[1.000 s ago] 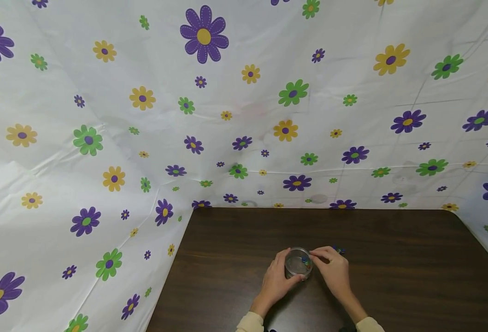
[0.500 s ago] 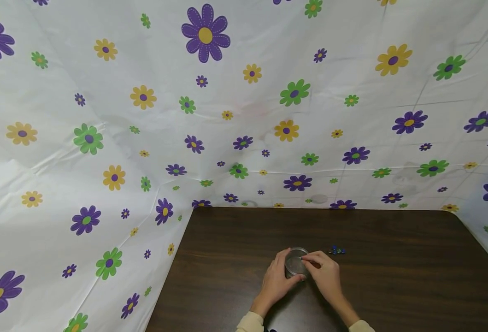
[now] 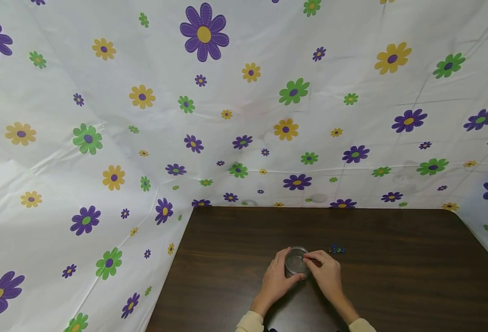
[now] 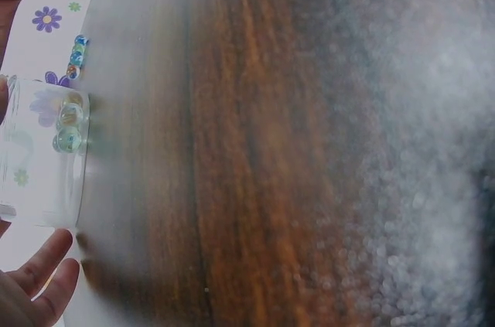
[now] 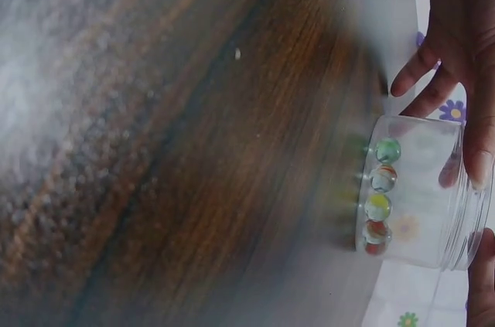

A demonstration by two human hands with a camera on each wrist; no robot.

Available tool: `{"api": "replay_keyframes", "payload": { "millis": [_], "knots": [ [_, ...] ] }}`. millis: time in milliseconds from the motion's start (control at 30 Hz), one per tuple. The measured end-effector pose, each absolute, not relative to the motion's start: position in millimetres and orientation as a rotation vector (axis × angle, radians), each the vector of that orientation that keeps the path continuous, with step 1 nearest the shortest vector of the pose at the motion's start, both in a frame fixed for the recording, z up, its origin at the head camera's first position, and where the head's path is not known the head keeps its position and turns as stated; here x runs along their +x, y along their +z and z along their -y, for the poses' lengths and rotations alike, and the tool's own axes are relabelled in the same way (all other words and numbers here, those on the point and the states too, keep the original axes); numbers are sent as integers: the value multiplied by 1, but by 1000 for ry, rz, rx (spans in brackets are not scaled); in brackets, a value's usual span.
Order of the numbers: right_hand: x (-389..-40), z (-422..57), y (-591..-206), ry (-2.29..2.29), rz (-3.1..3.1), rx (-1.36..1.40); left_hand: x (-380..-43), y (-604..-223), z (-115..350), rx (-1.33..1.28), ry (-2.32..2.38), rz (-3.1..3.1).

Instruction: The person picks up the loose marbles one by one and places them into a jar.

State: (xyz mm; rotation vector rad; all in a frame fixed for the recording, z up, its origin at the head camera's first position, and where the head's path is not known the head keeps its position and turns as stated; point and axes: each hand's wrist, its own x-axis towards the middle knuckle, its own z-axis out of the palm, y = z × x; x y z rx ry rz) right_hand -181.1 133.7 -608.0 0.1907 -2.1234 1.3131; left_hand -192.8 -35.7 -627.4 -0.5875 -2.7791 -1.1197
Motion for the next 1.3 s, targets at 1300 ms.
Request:
{"api": "replay_keyframes", "payload": {
  "millis": [1300],
  "knots": [
    [-182, -139, -607, 1294, 2158, 160, -199, -626, 43, -657, -1156, 2810]
  ]
}}
